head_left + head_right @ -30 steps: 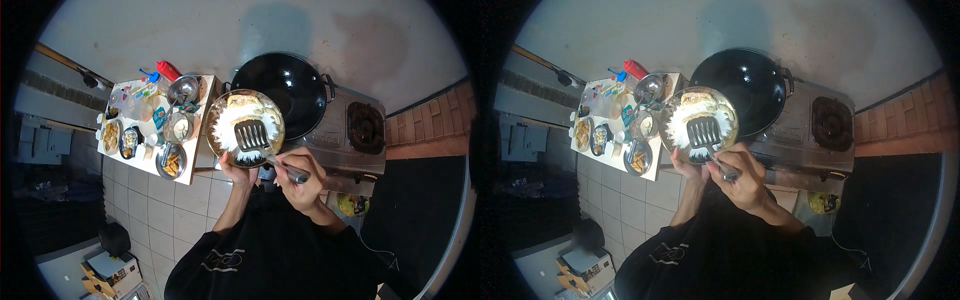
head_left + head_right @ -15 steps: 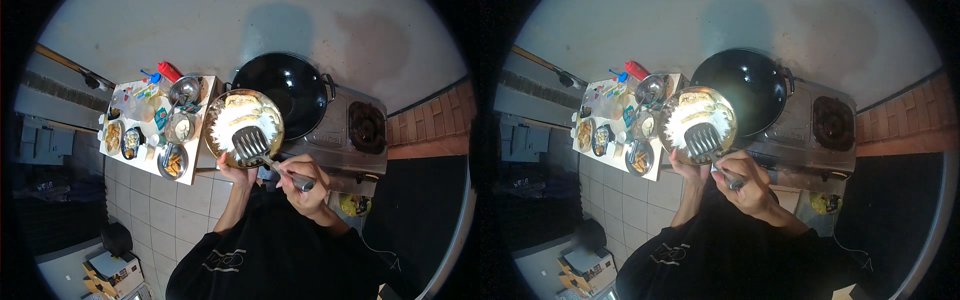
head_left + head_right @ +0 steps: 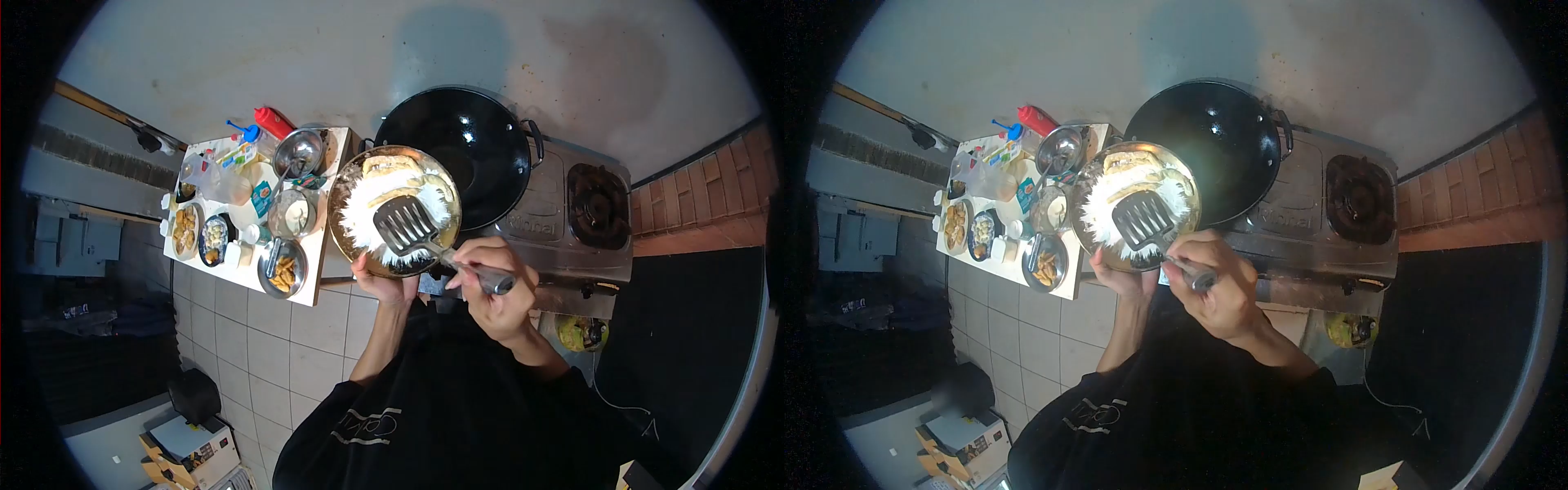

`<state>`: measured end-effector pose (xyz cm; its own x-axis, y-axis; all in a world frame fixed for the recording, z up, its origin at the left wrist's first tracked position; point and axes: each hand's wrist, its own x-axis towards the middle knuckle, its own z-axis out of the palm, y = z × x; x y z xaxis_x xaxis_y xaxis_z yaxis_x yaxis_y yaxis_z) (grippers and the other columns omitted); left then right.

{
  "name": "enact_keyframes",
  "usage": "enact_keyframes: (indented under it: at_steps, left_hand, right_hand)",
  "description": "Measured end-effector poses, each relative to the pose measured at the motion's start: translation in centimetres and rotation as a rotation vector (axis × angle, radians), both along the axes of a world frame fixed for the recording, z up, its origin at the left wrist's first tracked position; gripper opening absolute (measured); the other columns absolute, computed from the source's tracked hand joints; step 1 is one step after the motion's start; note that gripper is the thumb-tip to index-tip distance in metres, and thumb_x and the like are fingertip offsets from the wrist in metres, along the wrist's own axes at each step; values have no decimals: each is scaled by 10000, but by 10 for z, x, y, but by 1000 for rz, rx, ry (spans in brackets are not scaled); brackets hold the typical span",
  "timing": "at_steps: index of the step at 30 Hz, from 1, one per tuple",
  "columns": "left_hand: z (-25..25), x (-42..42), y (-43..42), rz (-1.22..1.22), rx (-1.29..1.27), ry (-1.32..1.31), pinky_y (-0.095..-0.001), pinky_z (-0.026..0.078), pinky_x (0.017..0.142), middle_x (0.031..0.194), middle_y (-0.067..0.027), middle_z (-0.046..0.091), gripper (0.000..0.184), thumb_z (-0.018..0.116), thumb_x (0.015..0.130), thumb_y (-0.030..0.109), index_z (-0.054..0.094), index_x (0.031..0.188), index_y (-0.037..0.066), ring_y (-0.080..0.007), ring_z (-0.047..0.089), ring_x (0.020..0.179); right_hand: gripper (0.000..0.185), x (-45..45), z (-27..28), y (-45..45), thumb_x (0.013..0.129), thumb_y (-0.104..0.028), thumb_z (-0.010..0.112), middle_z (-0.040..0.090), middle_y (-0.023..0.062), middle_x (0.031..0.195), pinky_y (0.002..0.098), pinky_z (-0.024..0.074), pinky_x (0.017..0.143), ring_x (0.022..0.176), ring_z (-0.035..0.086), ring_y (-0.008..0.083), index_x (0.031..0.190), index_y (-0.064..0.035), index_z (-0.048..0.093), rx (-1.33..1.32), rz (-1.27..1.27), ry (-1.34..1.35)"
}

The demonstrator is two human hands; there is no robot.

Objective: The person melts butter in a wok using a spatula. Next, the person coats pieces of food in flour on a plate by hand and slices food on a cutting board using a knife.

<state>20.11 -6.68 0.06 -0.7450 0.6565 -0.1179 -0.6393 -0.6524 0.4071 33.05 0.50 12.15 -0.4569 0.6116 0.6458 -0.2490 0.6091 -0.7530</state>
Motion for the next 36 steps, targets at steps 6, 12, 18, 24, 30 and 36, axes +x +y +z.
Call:
enact_keyframes:
  at_steps: [6,12,18,24,30,36]
  left_hand:
    - [-3,2,-1,-16,38,-3,-462,402,998,1275,-152,523,673,426,811,448,409,1333,23,-315,510,1175]
    - [-6,1,-2,-11,32,3,-464,407,990,1262,-149,530,653,432,805,430,423,1317,24,-317,522,1158]
    - [0,3,-6,18,-15,31,-462,404,988,1266,-155,517,681,429,811,461,408,1324,14,-323,511,1162]
    - [-5,1,-6,-19,66,12,-461,410,991,1248,-162,535,674,418,809,453,431,1300,-9,-323,528,1145]
    - [-7,0,-10,0,28,-3,-451,431,956,1208,-157,558,653,415,811,455,459,1269,-9,-308,555,1094]
    - [0,-1,-8,68,-6,-62,-453,429,957,1201,-150,562,637,434,809,443,468,1258,-8,-307,551,1096]
  right_hand:
    - [222,12,8,-2,762,75,685,634,167,863,287,507,559,675,638,226,937,47,552,-62,-14,-25]
    - [218,-2,-9,3,775,51,682,639,164,867,299,514,591,696,644,245,952,42,556,11,-25,36]
    - [210,12,-2,-2,769,50,686,641,170,868,296,517,590,709,646,232,942,55,567,-19,-32,6]
    - [224,0,-17,2,761,50,691,643,188,884,306,524,631,750,653,263,950,50,570,60,-17,69]
    - [203,-1,-23,3,782,21,680,646,194,897,303,538,643,753,662,258,952,50,573,53,13,86]
    - [266,1,-17,3,947,-171,538,606,230,868,252,495,482,579,618,177,980,93,521,155,59,144]
